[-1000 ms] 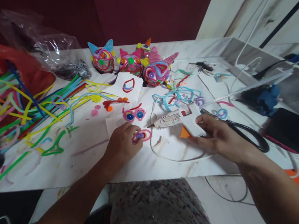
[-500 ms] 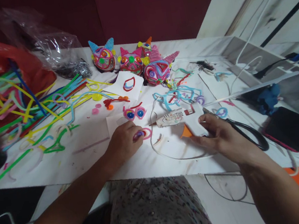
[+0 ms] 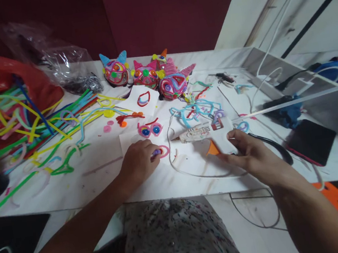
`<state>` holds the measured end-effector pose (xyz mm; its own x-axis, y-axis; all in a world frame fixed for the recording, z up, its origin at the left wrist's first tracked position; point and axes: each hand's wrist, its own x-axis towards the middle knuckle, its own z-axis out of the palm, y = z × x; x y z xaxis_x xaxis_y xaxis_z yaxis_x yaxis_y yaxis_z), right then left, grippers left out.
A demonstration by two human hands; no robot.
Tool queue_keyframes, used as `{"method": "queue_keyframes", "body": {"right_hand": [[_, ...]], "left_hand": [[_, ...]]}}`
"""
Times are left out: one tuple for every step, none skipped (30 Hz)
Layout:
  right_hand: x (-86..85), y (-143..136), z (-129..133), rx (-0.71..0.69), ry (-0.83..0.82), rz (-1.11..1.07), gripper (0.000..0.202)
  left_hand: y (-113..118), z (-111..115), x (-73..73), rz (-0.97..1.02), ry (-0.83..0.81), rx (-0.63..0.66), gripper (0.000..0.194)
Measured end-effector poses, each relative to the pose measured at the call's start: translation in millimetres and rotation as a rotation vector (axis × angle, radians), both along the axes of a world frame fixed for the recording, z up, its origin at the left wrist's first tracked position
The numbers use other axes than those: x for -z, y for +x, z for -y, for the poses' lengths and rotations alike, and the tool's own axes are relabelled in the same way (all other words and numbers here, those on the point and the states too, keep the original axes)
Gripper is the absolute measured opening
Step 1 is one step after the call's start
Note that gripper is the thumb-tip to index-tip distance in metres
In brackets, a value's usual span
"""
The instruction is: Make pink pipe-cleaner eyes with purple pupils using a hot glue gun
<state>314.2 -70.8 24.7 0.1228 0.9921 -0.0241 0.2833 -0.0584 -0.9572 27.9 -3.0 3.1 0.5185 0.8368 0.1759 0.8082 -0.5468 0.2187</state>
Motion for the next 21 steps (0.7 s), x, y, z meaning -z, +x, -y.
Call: {"method": "queue_keyframes", "body": {"right_hand": [[-1.1,0,1,0.001,0.004,-0.017,0.048],[-2.2,0,2,0.002,0.010,-0.035,0.048],[-3.1,0,4,0.005,0.016,-0.045,0.048],[-3.8,1,5,0.010,0.021,-0.047,0.047],[-4.0,2,6,0.016,0.025,-0.044,0.047],[-3.7,3,7,0.025,0.030,-0.040,0.047],[-3.0,5,8,0.035,0.036,-0.036,0.046],[-2.0,7,9,0.047,0.043,-0.027,0.046],[-0.9,9,9,0.060,0.052,-0.014,0.045],[0.4,11,10,0.071,0.058,0.000,0.044],[1.6,13,10,0.079,0.061,0.011,0.043],[2.8,14,9,0.081,0.060,0.014,0.043],[4.0,15,9,0.080,0.054,0.008,0.042],[5.1,16,9,0.082,0.047,-0.002,0.041],[6.2,17,8,0.091,0.042,-0.008,0.041],[7.3,17,8,0.107,0.041,-0.003,0.041],[8.4,17,8,0.130,0.046,0.014,0.039],[9.4,16,7,0.152,0.055,0.034,0.038],[10.4,16,7,0.171,0.070,0.051,0.036],[11.4,15,7,0.181,0.086,0.060,0.034],[12.3,14,7,0.184,0.098,0.064,0.033]], "left_hand": [[0,0,-0.6,-0.020,0.007,0.003,0.014],[0,1,-1.1,-0.037,0.016,0.006,0.014],[0,1,-1.5,-0.050,0.026,0.008,0.015],[1,2,-1.6,-0.059,0.034,0.013,0.015],[0,2,-1.6,-0.065,0.040,0.018,0.015],[0,2,-1.3,-0.065,0.046,0.018,0.016],[0,2,-0.7,-0.062,0.050,0.020,0.016],[0,2,0.1,-0.055,0.055,0.019,0.016],[-1,2,1.1,-0.043,0.061,0.009,0.015],[-2,2,2.2,-0.034,0.067,0.014,0.015],[-2,1,3.3,-0.021,0.077,0.015,0.014],[-3,0,4.3,-0.010,0.079,0.021,0.015],[-3,0,5.0,-0.002,0.080,0.019,0.015],[-4,-1,5.6,-0.001,0.084,0.020,0.015],[-4,-2,5.9,-0.002,0.091,0.023,0.015],[-4,-2,6.1,-0.005,0.100,0.025,0.015],[-4,-2,6.3,-0.007,0.110,0.028,0.015],[-4,-2,6.5,-0.007,0.121,0.031,0.015],[-4,-1,6.9,-0.004,0.131,0.032,0.015],[-4,-1,7.4,0.003,0.141,0.030,0.016],[-5,-2,8.2,0.013,0.148,0.030,0.017]]}}
